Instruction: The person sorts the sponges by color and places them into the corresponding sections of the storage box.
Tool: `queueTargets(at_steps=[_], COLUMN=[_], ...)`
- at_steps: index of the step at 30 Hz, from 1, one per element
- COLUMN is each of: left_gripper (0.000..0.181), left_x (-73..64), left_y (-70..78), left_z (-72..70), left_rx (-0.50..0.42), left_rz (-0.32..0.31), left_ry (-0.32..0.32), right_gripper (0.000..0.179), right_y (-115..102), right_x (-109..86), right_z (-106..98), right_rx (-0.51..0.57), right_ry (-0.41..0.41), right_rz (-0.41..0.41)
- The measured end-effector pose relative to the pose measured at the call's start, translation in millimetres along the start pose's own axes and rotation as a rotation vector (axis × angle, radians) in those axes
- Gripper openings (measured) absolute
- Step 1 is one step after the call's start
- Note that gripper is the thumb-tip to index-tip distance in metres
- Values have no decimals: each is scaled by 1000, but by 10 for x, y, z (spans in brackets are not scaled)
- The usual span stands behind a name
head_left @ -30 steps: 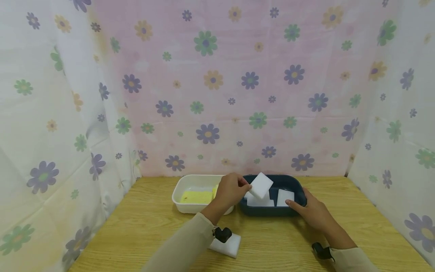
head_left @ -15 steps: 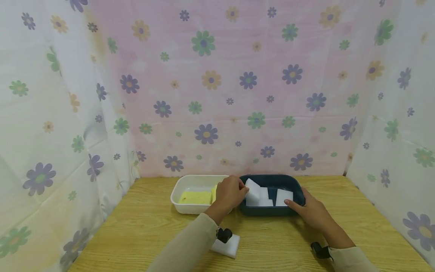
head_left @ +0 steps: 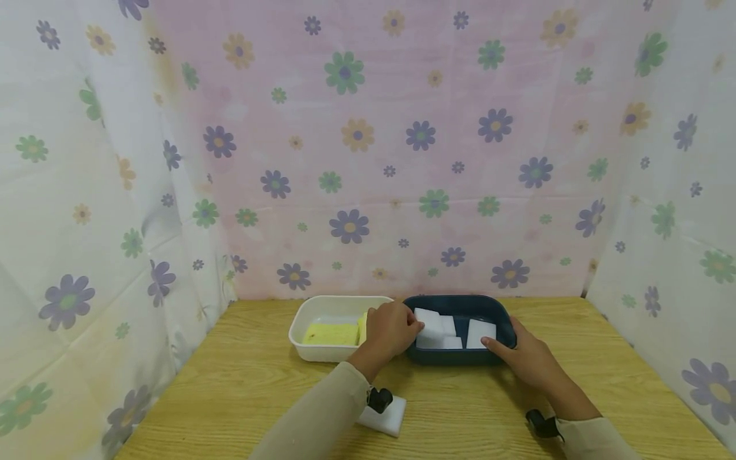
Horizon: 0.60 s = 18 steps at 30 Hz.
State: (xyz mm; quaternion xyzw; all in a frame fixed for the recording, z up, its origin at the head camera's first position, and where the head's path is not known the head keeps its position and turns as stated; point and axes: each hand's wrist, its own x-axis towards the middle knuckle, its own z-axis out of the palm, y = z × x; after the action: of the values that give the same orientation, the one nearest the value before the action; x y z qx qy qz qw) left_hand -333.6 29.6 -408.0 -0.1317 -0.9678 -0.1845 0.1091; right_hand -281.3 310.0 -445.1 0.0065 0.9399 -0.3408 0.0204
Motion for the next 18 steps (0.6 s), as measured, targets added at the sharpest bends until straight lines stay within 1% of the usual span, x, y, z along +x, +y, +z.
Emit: queueTargets(at_steps=[10, 18], left_gripper=[26, 23], left_x=[-11, -56], left_y=[-12, -47], left_z=[-33, -115], left_rx=[25, 28], left_rz=[26, 38], left_ry=[11, 40], right_gripper=[120, 120], right_y=[-16, -26], right_x=[-15, -20], right_z=[-14, -18], right_rx=[-7, -17], right_ry=[-8, -16], right_rz=[1, 2])
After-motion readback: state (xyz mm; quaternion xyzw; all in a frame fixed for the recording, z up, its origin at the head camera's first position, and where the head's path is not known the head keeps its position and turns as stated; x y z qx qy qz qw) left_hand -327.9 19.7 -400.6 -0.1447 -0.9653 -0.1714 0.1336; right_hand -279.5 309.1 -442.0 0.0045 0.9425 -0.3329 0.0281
